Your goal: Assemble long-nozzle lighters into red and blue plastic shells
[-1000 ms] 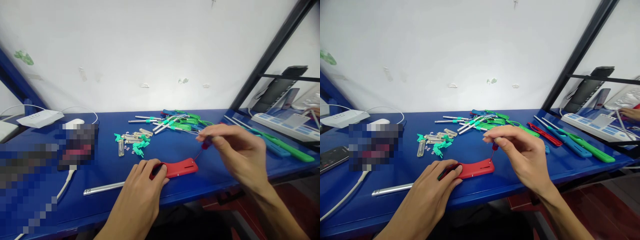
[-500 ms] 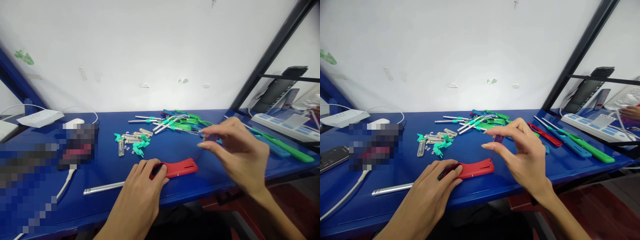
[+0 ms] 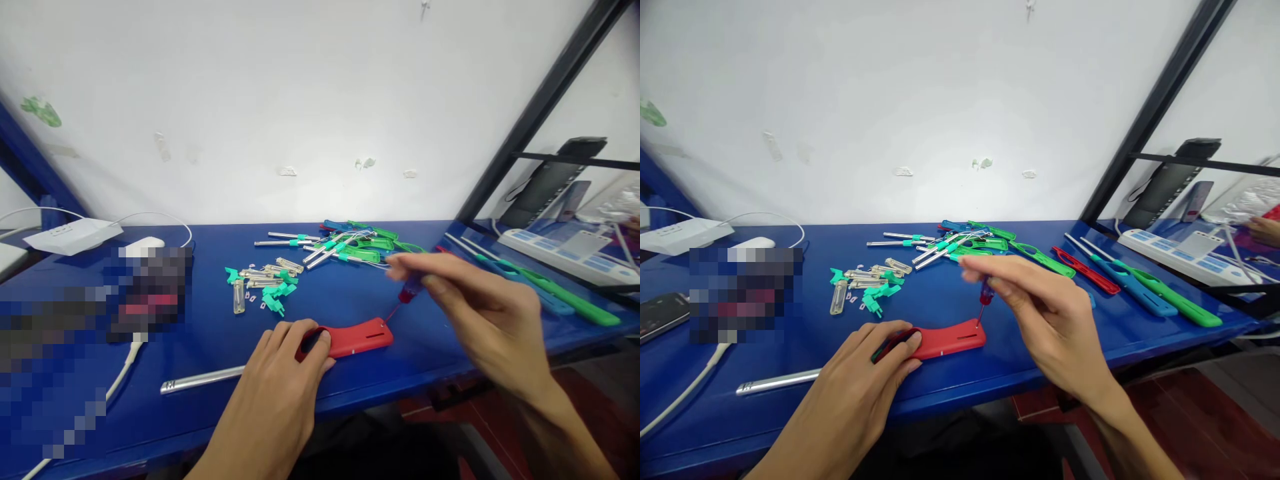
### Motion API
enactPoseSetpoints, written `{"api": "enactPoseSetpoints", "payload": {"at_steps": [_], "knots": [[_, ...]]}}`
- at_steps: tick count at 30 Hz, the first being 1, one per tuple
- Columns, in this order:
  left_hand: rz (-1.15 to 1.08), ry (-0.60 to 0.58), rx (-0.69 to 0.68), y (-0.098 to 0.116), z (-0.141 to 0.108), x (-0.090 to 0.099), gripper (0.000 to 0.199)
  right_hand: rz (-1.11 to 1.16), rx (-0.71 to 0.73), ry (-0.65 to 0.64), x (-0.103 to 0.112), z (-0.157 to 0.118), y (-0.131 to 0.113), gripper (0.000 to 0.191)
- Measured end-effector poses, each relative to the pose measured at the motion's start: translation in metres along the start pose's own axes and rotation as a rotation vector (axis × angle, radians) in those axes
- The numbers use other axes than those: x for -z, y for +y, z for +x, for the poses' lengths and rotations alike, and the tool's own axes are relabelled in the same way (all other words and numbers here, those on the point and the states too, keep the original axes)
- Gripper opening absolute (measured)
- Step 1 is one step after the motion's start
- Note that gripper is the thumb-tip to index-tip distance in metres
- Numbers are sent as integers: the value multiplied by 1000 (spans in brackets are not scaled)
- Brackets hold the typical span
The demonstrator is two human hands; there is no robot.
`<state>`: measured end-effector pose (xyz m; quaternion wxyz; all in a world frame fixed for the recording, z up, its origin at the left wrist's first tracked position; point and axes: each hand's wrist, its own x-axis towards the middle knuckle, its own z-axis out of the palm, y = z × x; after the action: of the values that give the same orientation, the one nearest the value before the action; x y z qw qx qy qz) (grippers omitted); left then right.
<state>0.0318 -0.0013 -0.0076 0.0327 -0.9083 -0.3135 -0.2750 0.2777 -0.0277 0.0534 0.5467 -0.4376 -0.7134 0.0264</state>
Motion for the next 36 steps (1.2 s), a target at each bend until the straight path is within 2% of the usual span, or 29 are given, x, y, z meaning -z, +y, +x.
{"api": "enactPoseSetpoints", "payload": {"at_steps": [3,5,7,9,12,14,19,22,24,27,30,33,36], "knots": [[-7,21,-5,0,-2,-2,35,82,-44,94,-6,-2,2,26],[-14,42,-8,-1,-3,-3,35,57,-10,217,-12,-3,7,25],[-15,51,-9,-2,-2,-5,35,42,16,286,-16,-3,13,24],[-10,47,-10,-3,-1,-6,33,72,-10,259,-14,0,16,17],[-8,43,-8,-3,0,-6,30,147,-83,103,-6,8,14,15],[-6,36,-6,-2,0,-6,30,183,-107,68,-1,13,10,10],[14,4,4,-1,0,-4,28,68,-98,95,1,19,5,4],[21,-9,25,-1,0,-3,28,-17,-40,129,5,14,8,6],[19,-15,28,0,1,-2,27,-42,-26,114,8,8,10,14],[2,-11,29,0,0,-2,27,71,-95,22,11,2,14,25],[-30,-13,36,0,0,-2,27,161,-142,38,7,4,15,22],[-49,-7,36,0,0,-1,26,88,-84,78,0,9,17,14],[-47,-6,33,1,0,1,26,53,12,128,-3,9,17,15]]}}
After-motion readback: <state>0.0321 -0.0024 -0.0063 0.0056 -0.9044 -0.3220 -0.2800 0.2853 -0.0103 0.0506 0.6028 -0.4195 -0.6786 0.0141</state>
